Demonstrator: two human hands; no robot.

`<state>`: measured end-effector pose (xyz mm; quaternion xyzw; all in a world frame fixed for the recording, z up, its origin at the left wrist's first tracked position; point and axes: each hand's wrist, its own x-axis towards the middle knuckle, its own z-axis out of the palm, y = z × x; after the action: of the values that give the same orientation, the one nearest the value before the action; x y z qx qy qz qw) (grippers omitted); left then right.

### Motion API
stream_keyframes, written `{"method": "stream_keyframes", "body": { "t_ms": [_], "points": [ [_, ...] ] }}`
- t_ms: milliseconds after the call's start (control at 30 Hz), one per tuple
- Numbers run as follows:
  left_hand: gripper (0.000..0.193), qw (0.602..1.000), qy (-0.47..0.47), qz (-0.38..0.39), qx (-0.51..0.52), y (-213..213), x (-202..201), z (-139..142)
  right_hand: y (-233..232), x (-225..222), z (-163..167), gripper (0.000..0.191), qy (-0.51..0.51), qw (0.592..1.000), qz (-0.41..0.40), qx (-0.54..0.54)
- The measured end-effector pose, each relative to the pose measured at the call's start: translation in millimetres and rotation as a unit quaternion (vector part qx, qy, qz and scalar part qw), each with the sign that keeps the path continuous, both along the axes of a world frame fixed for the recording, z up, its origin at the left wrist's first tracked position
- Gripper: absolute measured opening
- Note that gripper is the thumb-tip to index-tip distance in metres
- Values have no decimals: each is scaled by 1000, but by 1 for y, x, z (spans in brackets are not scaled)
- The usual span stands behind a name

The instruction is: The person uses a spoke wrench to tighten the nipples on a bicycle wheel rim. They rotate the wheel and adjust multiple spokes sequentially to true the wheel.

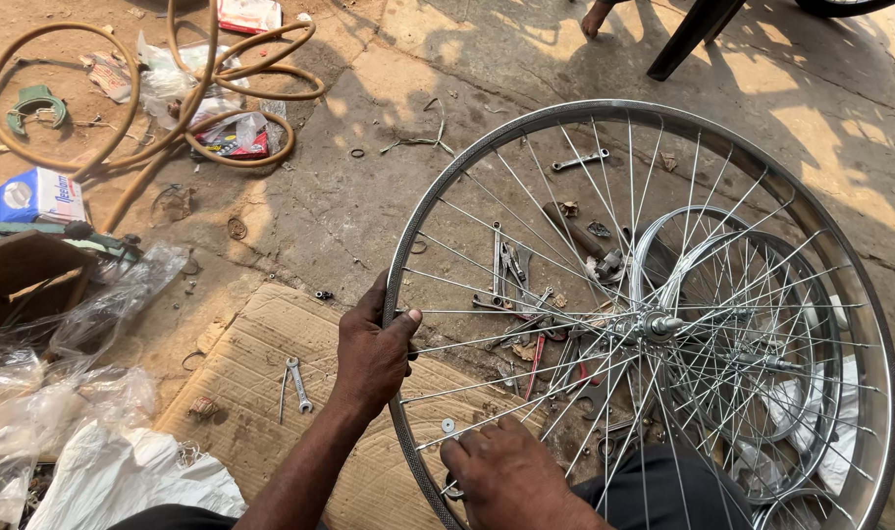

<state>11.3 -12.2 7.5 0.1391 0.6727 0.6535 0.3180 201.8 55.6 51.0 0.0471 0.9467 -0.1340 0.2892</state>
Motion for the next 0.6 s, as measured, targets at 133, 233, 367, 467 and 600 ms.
{"method": "stream_keyframes", "body": {
  "t_ms": [133, 233, 367, 467, 600],
  "points": [
    [67, 1000, -18, 4, 16, -2, 0, 0, 16, -1, 30, 46, 15, 987, -13, -158],
    [67, 1000, -23, 6, 13, -2, -1, 2, 27, 1, 42, 44, 24, 980, -12, -197],
    [68, 1000, -18, 5, 13, -3, -2, 6, 12, 5, 27, 36, 131, 976, -49, -170],
    [68, 1000, -14, -5, 12, -3, -2, 8, 7, 13, 13, 8, 174, 975, -37, -133],
    [68, 1000, -21, -2, 20, -2, -1, 7, 24, 31, 12, 17, 248, 949, 33, -192]
  ]
}}
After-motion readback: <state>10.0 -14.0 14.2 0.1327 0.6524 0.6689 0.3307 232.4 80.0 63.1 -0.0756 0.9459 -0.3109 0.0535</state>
